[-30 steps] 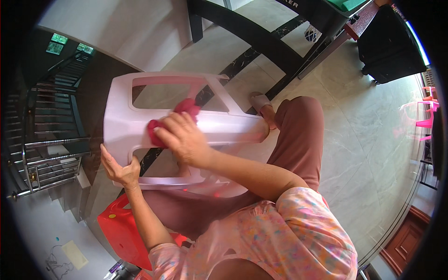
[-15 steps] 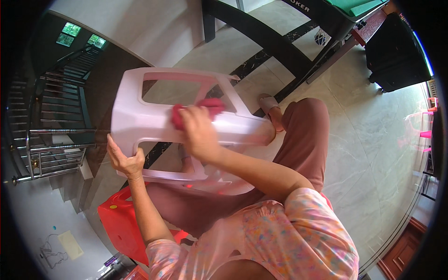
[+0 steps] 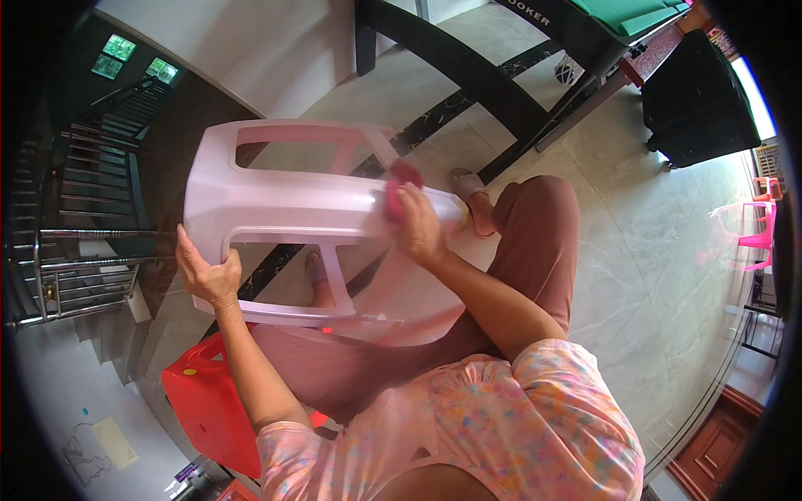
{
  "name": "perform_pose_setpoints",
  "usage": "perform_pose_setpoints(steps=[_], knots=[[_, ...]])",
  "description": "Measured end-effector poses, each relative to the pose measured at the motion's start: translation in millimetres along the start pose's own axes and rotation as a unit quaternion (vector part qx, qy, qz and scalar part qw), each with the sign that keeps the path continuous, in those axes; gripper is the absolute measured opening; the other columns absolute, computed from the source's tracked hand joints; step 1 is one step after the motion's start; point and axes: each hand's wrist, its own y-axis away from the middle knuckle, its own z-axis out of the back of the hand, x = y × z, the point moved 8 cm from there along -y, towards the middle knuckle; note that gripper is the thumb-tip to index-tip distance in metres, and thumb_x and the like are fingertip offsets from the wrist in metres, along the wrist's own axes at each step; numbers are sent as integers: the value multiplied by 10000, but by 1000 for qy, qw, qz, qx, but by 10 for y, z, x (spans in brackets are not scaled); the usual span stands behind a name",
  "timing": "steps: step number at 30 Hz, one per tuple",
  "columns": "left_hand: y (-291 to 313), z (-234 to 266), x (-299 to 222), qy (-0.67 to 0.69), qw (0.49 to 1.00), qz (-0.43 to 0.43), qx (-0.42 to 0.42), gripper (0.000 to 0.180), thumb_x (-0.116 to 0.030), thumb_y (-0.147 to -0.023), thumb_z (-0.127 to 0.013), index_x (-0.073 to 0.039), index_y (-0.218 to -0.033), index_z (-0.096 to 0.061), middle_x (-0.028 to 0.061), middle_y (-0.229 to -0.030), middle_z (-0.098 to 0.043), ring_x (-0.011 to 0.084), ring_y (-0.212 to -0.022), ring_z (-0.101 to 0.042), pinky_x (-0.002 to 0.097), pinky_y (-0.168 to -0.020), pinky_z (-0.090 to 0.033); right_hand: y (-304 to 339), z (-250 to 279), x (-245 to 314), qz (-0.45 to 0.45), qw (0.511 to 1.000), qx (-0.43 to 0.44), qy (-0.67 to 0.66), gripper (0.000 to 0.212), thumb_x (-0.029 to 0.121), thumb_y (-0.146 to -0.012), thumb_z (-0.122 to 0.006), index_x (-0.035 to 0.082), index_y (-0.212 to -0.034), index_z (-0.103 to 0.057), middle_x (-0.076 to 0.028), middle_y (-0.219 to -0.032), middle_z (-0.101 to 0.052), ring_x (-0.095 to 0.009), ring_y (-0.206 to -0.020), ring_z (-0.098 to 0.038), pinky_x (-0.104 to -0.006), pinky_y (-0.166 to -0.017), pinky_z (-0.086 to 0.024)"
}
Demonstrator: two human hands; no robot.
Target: Cleaning a pink plastic stool with a red cloth
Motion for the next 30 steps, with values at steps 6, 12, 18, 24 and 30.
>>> perform_pose_setpoints(steps=[6, 12, 18, 24, 30], knots=[[14, -118, 169, -17, 997, 64, 25, 787, -100, -516, -634, -89, -1268, -404, 152, -1086, -542, 349, -953, -549, 419, -780, -468, 96, 280, -557, -154, 984, -93, 13, 467, 155, -773, -538, -1, -1192, -404, -199, -1139, -462, -357, -1043, -436, -407, -929, -312], [53, -92, 310, -21, 995, 92, 26, 780, -133, -543, -612, -116, -1290, -387, 142, -1101, -544, 351, -974, -547, 432, -785, -461, -199, -17, 92, -117, 988, -91, -49, 452, 66, -732, -559, 12, -1160, -427, -198, -1157, -443, -369, -1061, -422, -422, -934, -315], [26, -69, 221, -21, 998, 58, 2, 781, -105, -524, -612, -76, -1274, -397, 155, -1065, -549, 351, -955, -549, 423, -777, -466, -591, -478, 1095, -9, 999, -16, -32, 579, 22, -657, -583, 34, -1207, -399, -195, -1264, -372, -377, -1214, -325, -536, -964, -255], [97, -101, 458, -23, 996, 89, 11, 783, -109, -525, -609, -90, -1280, -398, 151, -1069, -551, 352, -954, -550, 428, -771, -464, -432, -404, 735, 53, 998, 29, -2, 526, 96, -694, -564, 43, -1198, -425, -189, -1279, -370, -370, -1213, -326, -516, -978, -248], [78, -161, 509, -44, 992, 118, 27, 790, -125, -525, -612, -118, -1286, -398, 144, -1088, -551, 347, -977, -546, 438, -785, -457, -239, 84, -397, -49, 994, -88, 43, 421, 185, -792, -532, 35, -1175, -444, -179, -1184, -474, -362, -1121, -426, -482, -944, -306]])
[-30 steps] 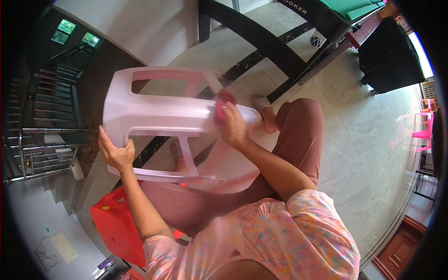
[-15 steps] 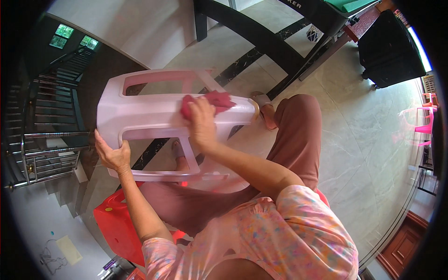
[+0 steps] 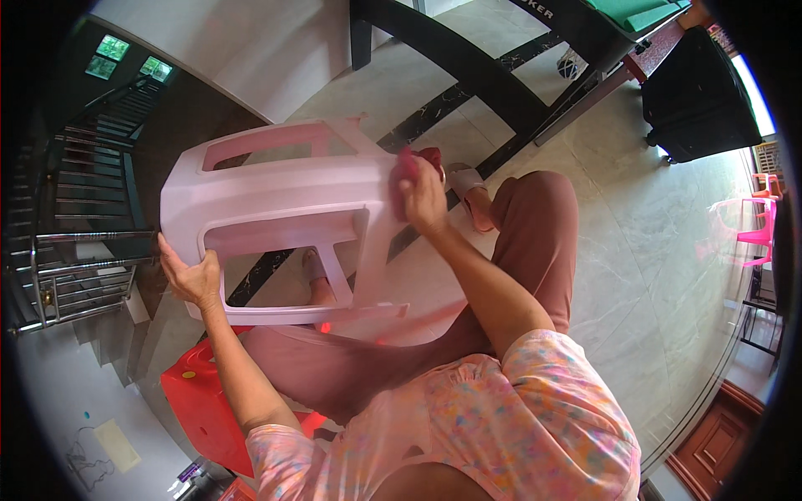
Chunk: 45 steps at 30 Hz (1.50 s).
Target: Cleaning a pink plastic stool with a red cloth
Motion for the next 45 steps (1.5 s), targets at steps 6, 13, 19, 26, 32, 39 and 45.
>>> perform_pose_setpoints(steps=[6, 13, 19, 26, 32, 39, 45], knots=[[32, 48, -21, -1, 1000, -7, -8, 787, -131, -529, -621, -137, -1284, -399, 128, -1087, -553, 336, -974, -550, 437, -774, -461, -170, -119, -309, -152, 974, 161, -40, 368, 234, -847, -464, 13, -1140, -455, -219, -1062, -534, -379, -1021, -480, -439, -875, -359], [-26, 81, -147, -21, 1000, -1, -5, 776, -146, -528, -648, -149, -1268, -414, 111, -1044, -570, 323, -936, -567, 430, -744, -470, 28, 39, -98, -215, 975, -34, 41, 372, 138, -806, -523, 8, -1147, -446, -205, -1020, -523, -370, -992, -468, -443, -875, -343], [-41, 66, -227, -11, 1000, -15, -4, 767, -140, -521, -646, -144, -1257, -430, 115, -1019, -577, 330, -910, -572, 419, -721, -476, 334, -111, -108, -302, 939, -155, -52, 480, 2, -757, -546, 4, -1208, -381, -189, -1145, -444, -353, -1072, -405, -399, -941, -295], [-38, 117, -236, -15, 999, -37, -19, 764, -126, -511, -627, -103, -1250, -435, 122, -1002, -579, 331, -890, -576, 417, -719, -480, 389, -190, 319, -237, 962, -136, -28, 587, 8, -759, -548, 28, -1281, -281, -210, -1279, -315, -382, -1202, -290, -414, -1013, -219], [-27, 160, -335, -6, 998, -51, -18, 763, -115, -507, -622, -78, -1247, -437, 136, -1001, -574, 339, -895, -571, 414, -723, -481, 262, -403, 1099, -136, 982, -47, -121, 619, -40, -722, -522, 48, -1290, -291, -185, -1348, -275, -371, -1271, -234, -525, -1003, -184], [67, 262, -440, 22, 995, -87, -33, 747, -114, -524, -635, -51, -1241, -439, 154, -1008, -565, 348, -892, -567, 414, -729, -476, -163, -506, 1960, 48, 986, 74, -138, 536, 44, -693, -547, 11, -1207, -397, -188, -1280, -363, -377, -1215, -307, -529, -961, -248], [125, 281, -500, 77, 992, -92, -31, 738, -121, -532, -663, -20, -1229, -444, 176, -1010, -560, 355, -870, -567, 417, -730, -475, -338, -403, 2245, 155, 970, 93, -161, 580, 61, -590, -659, 32, -1138, -469, -197, -1200, -431, -373, -1117, -419, -484, -905, -347]])
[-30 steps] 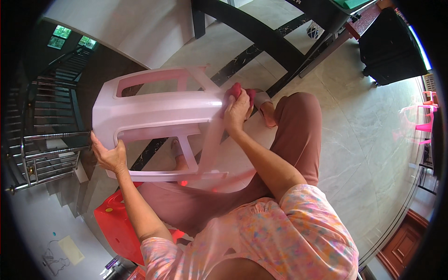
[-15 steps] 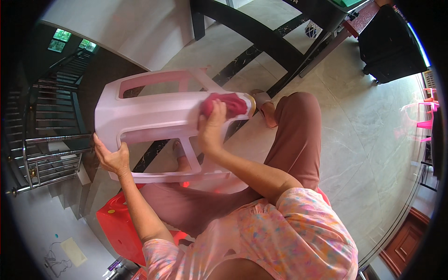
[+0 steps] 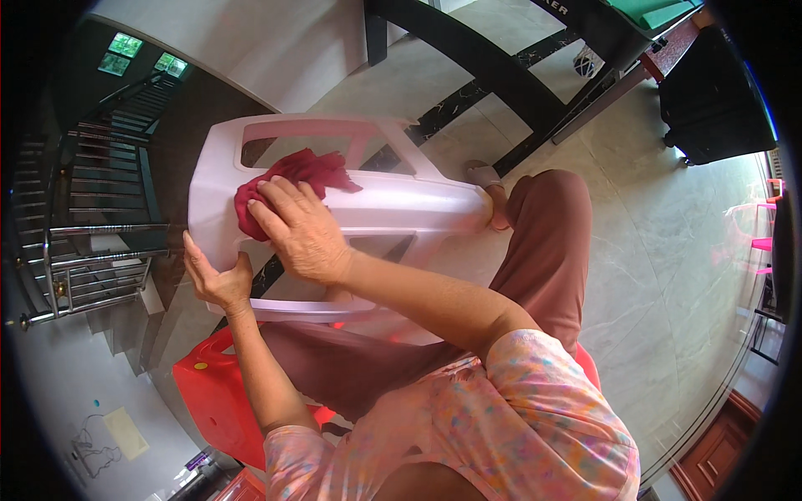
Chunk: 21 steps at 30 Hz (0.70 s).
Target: Cleaning a pink plastic stool with a red cloth
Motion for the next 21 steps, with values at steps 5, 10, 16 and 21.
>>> perform_pose_setpoints(steps=[5, 10, 16, 21], knots=[[-18, -16, -98, -24, 999, -29, 3, 746, -105, -524, -653, -28, -1236, -445, 181, -1037, -557, 360, -907, -560, 412, -757, -472, 489, 346, -606, -33, 998, -37, 40, 585, 18, -561, -639, 26, -1119, -464, -203, -1145, -466, -372, -1025, -468, -447, -841, -397], [-62, -67, -159, -29, 999, -12, 20, 752, -97, -524, -644, -44, -1247, -441, 190, -1070, -550, 364, -954, -548, 409, -798, -462, 1110, 859, -1398, -153, 982, -83, 78, 462, 197, -755, -575, -5, -1150, -444, -212, -1069, -521, -381, -974, -509, -428, -853, -397], [-88, 1, -371, -89, 993, -24, 79, 764, -168, -583, -660, 20, -1268, -380, 220, -1215, -425, 393, -1102, -414, 470, -940, -333, 967, 1008, -1377, -197, 972, -117, 60, 373, 187, -767, -560, 21, -1091, -477, -201, -958, -550, -380, -889, -520, -420, -768, -402], [595, -107, -658, 283, 946, 85, 134, 568, -211, -724, -594, 71, -1200, -465, 218, -1134, -472, 317, -1006, -489, 400, -853, -407, 996, 980, -1293, -187, 971, -120, 82, 338, 171, -751, -562, 35, -1051, -489, -182, -896, -552, -375, -833, -517, -427, -714, -395]])
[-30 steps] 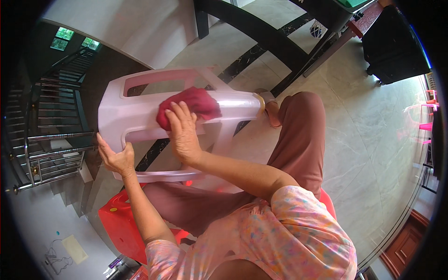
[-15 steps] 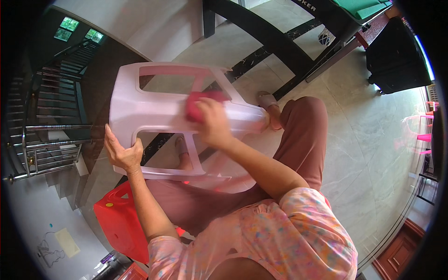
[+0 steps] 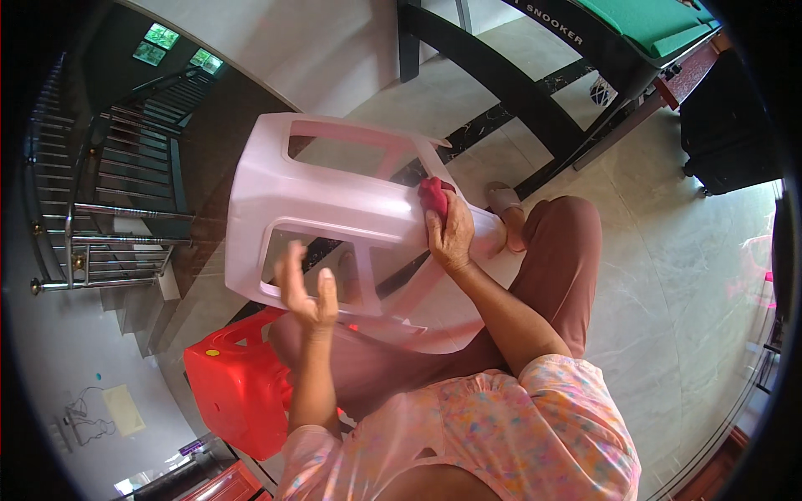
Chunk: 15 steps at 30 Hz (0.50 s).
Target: Cleaning a pink plastic stool with a red cloth
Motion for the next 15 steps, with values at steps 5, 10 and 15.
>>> perform_pose_setpoints(steps=[5, 10, 15], knots=[[-220, -569, 463, 455, 789, 394, -124, 538, -387, -897, -400, 3, -1267, -382, 159, -1236, -420, 269, -1076, -464, 414, -924, -358, 135, -95, 17, -7, 999, 33, 12, 397, 177, -754, -559, 23, -1106, -460, -182, -944, -537, -373, -864, -501, -427, -745, -381], [-747, -529, 412, 535, 685, 427, -250, 519, -422, -929, -290, -38, -1265, -383, 117, -1310, -396, 274, -1213, -371, 441, -1006, -286, 271, -157, 196, 27, 999, 23, 26, 489, 137, -686, -610, 13, -1129, -445, -185, -1028, -504, -359, -944, -478, -438, -809, -360], [-742, -547, 421, 562, 688, 401, -225, 513, -425, -921, -345, -58, -1279, -367, 107, -1303, -390, 252, -1203, -372, 411, -1006, -294, 319, -68, 439, 1, 997, 10, 72, 563, 98, -629, -622, 13, -1151, -428, -180, -1057, -488, -354, -970, -470, -442, -834, -353]])
